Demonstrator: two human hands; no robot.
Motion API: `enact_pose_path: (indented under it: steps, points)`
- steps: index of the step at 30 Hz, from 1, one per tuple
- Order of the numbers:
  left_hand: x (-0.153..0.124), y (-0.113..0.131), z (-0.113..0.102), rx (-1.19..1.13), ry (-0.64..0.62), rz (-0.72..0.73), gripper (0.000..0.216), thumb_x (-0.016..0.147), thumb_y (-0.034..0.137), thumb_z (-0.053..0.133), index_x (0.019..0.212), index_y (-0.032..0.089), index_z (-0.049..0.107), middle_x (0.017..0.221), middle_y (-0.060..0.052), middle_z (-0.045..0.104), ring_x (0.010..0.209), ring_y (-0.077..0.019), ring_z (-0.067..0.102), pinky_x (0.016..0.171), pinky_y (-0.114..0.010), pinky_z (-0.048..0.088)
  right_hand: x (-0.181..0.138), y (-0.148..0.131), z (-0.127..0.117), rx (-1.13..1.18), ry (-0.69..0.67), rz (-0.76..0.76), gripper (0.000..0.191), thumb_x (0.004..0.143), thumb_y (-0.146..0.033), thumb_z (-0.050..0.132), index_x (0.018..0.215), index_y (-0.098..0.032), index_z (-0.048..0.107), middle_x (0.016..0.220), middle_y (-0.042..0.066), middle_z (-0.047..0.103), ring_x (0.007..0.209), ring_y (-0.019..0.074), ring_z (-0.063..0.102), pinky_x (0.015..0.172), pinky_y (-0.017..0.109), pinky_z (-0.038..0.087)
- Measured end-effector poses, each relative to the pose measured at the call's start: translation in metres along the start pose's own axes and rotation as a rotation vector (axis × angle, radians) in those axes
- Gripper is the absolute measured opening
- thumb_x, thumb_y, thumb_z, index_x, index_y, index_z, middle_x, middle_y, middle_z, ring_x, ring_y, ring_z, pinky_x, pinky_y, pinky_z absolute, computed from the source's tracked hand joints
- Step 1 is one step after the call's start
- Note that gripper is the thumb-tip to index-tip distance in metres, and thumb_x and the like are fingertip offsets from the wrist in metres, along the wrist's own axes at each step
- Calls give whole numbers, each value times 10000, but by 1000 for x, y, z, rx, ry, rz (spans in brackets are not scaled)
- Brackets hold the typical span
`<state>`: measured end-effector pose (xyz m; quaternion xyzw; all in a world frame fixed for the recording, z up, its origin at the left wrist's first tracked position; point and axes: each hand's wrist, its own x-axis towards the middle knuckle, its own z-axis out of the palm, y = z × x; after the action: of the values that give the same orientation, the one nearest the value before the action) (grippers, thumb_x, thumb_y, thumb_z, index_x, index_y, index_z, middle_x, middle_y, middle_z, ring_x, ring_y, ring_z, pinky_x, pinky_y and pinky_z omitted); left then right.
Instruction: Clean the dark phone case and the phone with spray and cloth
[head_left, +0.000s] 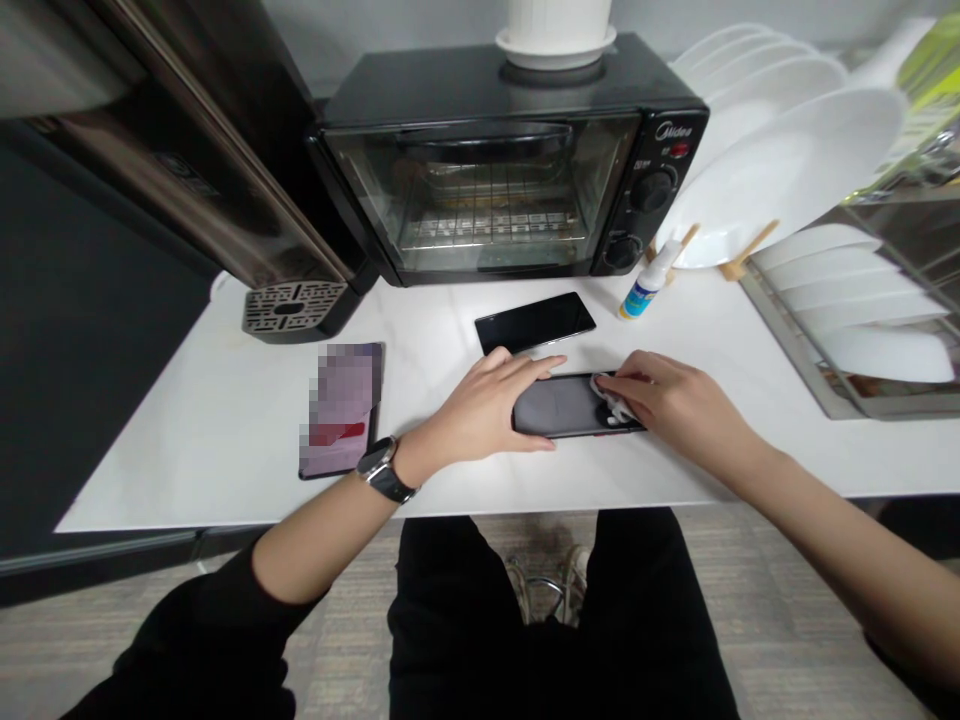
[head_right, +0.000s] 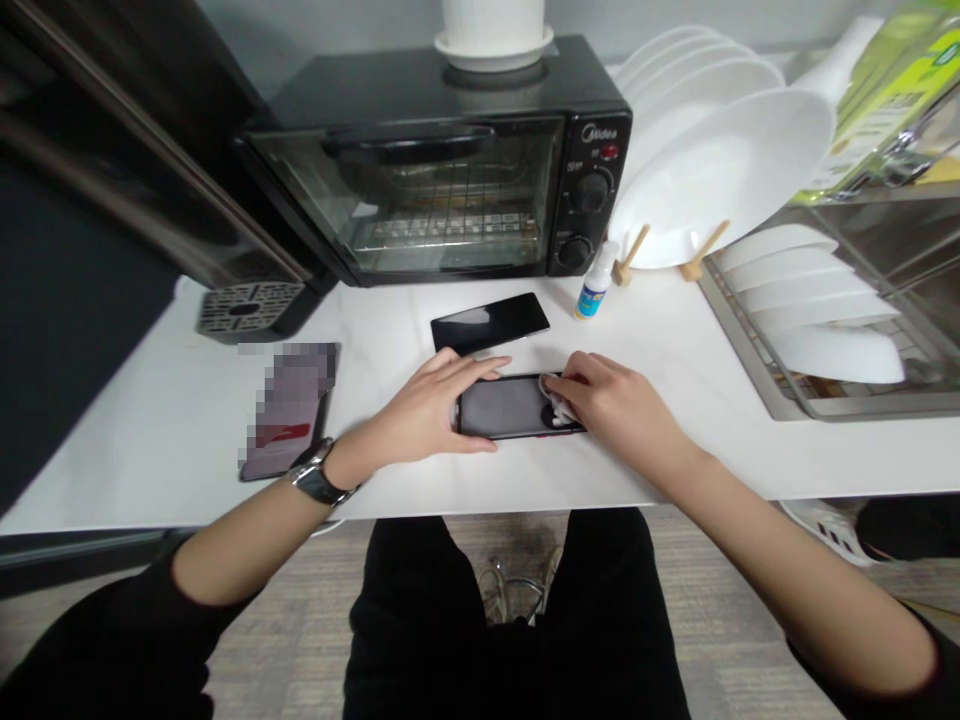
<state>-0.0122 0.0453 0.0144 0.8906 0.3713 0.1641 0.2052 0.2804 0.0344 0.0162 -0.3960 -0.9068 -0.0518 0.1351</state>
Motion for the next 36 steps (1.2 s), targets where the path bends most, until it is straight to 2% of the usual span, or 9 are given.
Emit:
enact_pose_path:
  steps: [6,10,14,17,20,23,28,31,36]
  points:
    - [0,-3,-1,-2,-6,-10,1039,728,604,903,1578,246,424,1378,-96,656,1133,-295,577,1033,-424,452,49,-45,24,157,-10,-153,251,994,-119,570,1116,-201,773,981,59,686,832,168,637,691,285,501]
    - [-1,-4,-1,42,-15,-50,1083,739,612,887,1609,209,384,1329,-104,670,1077,-294,555,1003,-423,461,58,-62,27,210,-28,-272,210,975,-110,599,1040,-185,783,934,59,673,847,191,633,707,309,506]
    - [-2,-4,-1,57,-30,-26,1046,773,593,869,1617,229,371,1415,-92,640,1127,-297,549,1044,-428,441,36,-42,13,323,-70,-292,314,957,-67,604,1138,-247,785,949,36,694,820,166,654,707,291,508]
    - [-3,-3,-1,42,-18,-29,1064,753,619,877,1615,251,375,1414,-75,649,1133,-299,542,1046,-425,444,12,-13,-1,313,-117,-202,407,946,-35,577,1195,-286,780,980,30,710,796,140,669,683,263,504]
    - [-2,-1,-1,38,-11,-2,1012,785,614,854,1607,243,397,1393,-86,652,1109,-291,538,1045,-422,445,-4,8,-9,180,-121,-110,438,957,-31,545,1227,-293,770,1024,38,720,795,140,679,666,265,504]
    - [-2,0,-1,46,-24,20,1004,797,618,841,1614,236,399,1372,-91,654,1112,-293,531,1039,-420,444,-4,9,-10,-50,-77,-112,310,1003,-120,555,1216,-215,760,980,60,709,785,173,660,630,294,478]
    - [-2,-2,-2,47,-29,-13,1039,799,629,834,1637,242,358,1449,-87,625,1150,-298,533,1070,-430,425,21,-16,2,-193,-18,-110,167,998,-157,600,1054,-155,757,929,68,688,763,194,635,579,316,419]
    - [-2,-3,-1,27,-20,-6,1063,765,633,861,1619,220,379,1510,-93,595,1175,-298,533,1082,-421,419,43,-37,13,-67,-39,-167,170,978,-117,612,1052,-166,757,987,78,700,827,200,652,625,313,447]
    - [-3,-5,-2,27,4,-54,1080,732,621,890,1601,200,407,1381,-99,669,1050,-282,547,992,-406,446,64,-66,25,122,-59,-291,146,960,-116,646,1032,-158,767,993,73,705,902,213,674,703,320,510]
